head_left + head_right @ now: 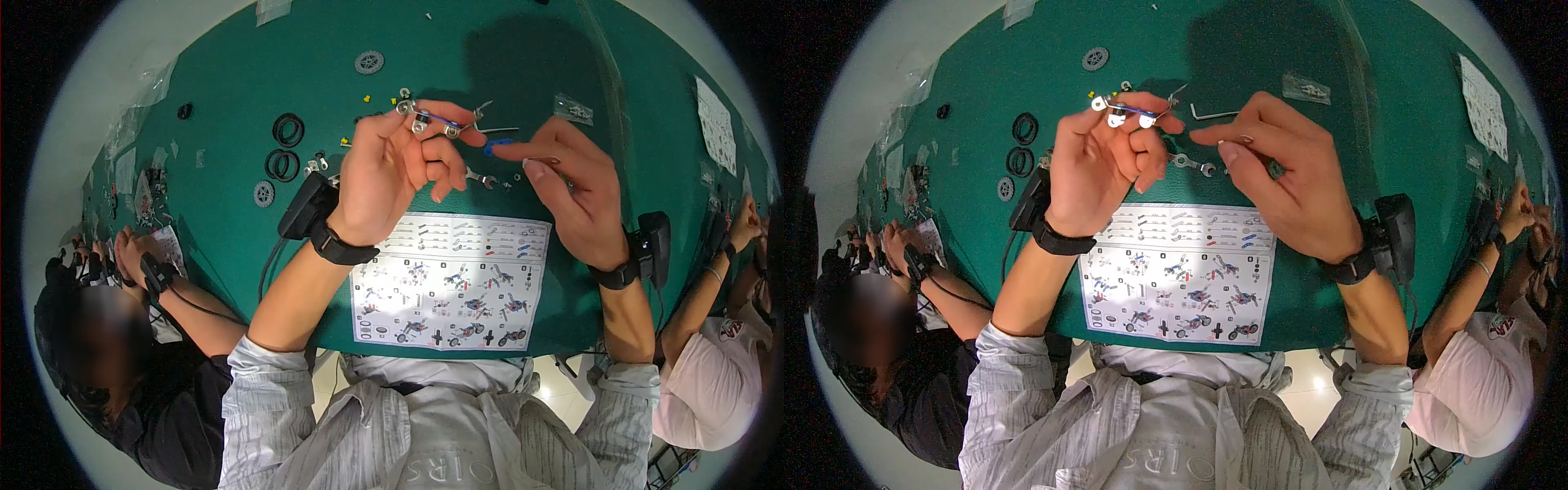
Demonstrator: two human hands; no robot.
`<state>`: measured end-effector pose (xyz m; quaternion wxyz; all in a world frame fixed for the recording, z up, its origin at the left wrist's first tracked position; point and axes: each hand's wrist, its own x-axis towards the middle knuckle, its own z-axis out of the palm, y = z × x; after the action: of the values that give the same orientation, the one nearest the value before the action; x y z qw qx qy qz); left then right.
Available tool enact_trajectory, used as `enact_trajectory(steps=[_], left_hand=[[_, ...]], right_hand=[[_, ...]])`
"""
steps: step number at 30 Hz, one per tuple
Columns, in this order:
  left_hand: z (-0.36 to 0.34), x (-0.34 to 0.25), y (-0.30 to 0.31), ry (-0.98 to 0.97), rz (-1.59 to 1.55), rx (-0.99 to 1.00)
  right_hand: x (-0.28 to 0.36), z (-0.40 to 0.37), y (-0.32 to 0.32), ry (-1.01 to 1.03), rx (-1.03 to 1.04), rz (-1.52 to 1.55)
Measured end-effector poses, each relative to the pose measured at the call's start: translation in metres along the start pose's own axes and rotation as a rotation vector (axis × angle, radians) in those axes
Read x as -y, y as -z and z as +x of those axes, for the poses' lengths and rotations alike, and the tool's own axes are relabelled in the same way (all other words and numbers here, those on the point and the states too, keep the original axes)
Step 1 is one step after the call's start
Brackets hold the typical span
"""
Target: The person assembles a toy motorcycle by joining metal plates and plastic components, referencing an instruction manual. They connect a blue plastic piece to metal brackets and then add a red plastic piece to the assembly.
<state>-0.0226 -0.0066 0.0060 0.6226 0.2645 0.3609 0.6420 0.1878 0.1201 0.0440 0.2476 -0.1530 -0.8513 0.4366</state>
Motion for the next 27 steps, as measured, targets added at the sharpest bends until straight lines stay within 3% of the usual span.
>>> enact_trajectory(steps=[4, 13, 16, 22, 27], left_hand=[[-0.001, 0.001, -0.006, 0.02, -0.009, -0.029], [0.001, -0.002, -0.015, -0.015, 0.055, 0.013], [0.001, 0.002, -0.011, -0.028, 0.062, 0.068], [0.0, 0.006, -0.01, -0.056, 0.08, 0.093], [0.001, 0.009, -0.008, -0.076, 0.089, 0.102]], right_hand=[[-0.003, -0.004, -0.005, -0.187, -0.058, 0.202], [0.003, -0.002, -0.007, -0.394, -0.177, 0.578], [-0.003, -0.004, -0.009, -0.395, -0.191, 0.645], [-0.008, -0.009, -0.006, -0.349, -0.059, 0.466], [-0.007, -0.006, -0.01, -0.311, -0.109, 0.539]])
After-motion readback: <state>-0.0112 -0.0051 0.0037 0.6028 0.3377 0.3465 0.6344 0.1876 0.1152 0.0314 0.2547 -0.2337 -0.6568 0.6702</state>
